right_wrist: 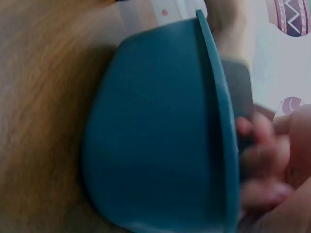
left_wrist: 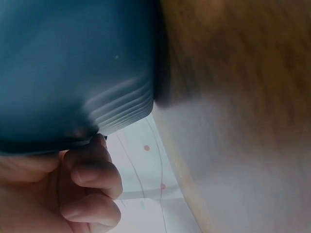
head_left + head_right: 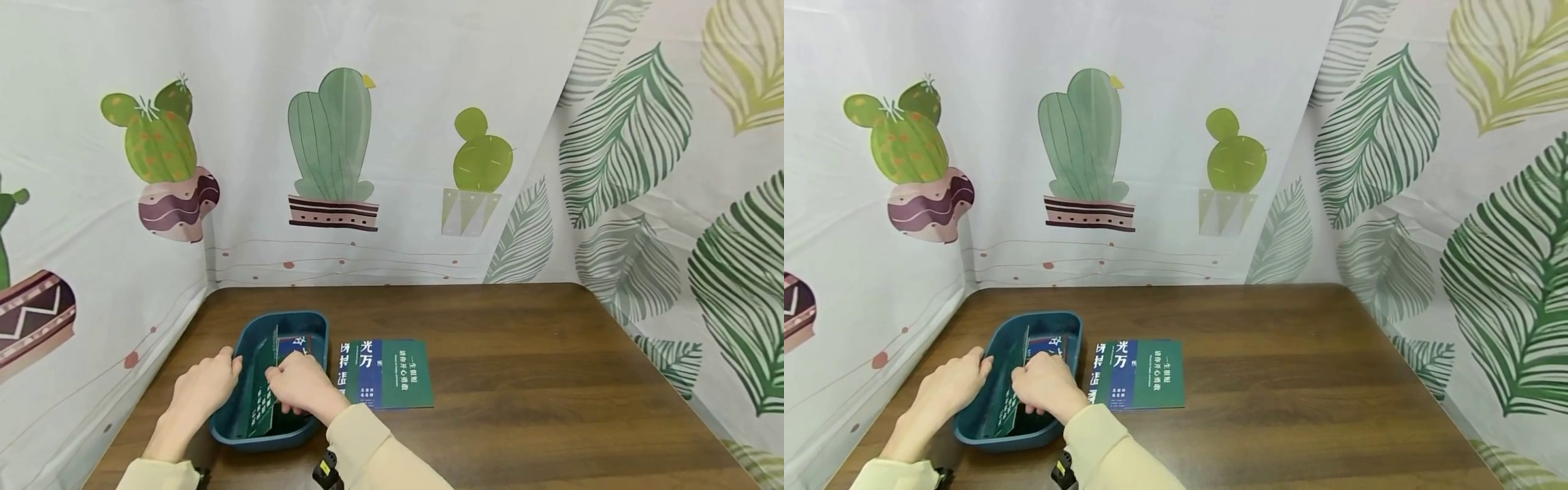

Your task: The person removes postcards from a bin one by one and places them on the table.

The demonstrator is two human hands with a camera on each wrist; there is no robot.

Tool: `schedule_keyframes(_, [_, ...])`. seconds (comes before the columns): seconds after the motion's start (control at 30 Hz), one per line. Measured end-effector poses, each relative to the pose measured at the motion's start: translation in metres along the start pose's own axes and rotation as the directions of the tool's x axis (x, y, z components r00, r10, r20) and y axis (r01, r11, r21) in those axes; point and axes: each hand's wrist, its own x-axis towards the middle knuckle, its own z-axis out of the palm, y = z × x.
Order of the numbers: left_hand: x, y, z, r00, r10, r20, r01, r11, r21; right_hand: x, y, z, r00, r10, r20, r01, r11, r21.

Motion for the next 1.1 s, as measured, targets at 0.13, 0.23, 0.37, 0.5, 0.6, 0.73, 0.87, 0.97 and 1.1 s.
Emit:
schedule_keyframes(0.13, [0.001,0.000,0.000,1.000,0.006,-0.011,-0.006,1.000,0.002,-0.002,-0.004,-0.005,0.998,-0.043,-0.044,0.037,0.992,-0.124])
schedule_keyframes(0.23, [0.001,0.000,0.000,1.000,0.012,-0.019,-0.012,1.000,0.002,-0.004,-0.007,-0.007,0.995,-0.060,-0.076,0.046,0.982,-0.182])
schedule_keyframes(0.37, [0.000,-0.001,0.000,1.000,0.012,-0.021,-0.012,1.000,0.000,-0.005,-0.008,-0.012,0.992,-0.074,-0.099,0.056,0.982,-0.178])
schedule_keyframes(0.5, [-0.001,0.000,-0.001,1.000,0.012,-0.022,-0.012,1.000,-0.006,-0.007,-0.010,-0.017,0.993,-0.068,-0.093,0.054,0.988,-0.143])
schedule_keyframes(0.6, [-0.001,0.000,0.000,1.000,0.012,-0.015,-0.012,1.000,-0.007,-0.007,-0.012,-0.021,0.996,-0.047,-0.081,0.037,0.992,-0.125])
schedule_keyframes(0.73, [-0.001,0.000,0.000,1.000,0.014,-0.014,-0.014,1.000,-0.004,-0.005,-0.013,-0.026,0.995,-0.028,-0.094,0.023,0.998,-0.052])
schedule_keyframes(0.87, [0.000,0.000,0.000,1.000,0.008,-0.022,-0.008,1.000,-0.004,-0.003,-0.010,-0.032,0.993,-0.006,-0.117,0.017,0.996,0.091])
schedule_keyframes(0.97, [0.001,0.000,0.001,1.000,0.008,-0.021,-0.008,1.000,-0.006,-0.005,-0.007,-0.036,0.991,0.016,-0.134,0.009,0.983,0.183])
schedule_keyframes(1.1, [0.001,-0.001,0.003,1.000,0.005,-0.026,-0.005,1.000,-0.002,-0.007,0.000,-0.044,0.985,0.020,-0.171,0.029,0.961,0.277])
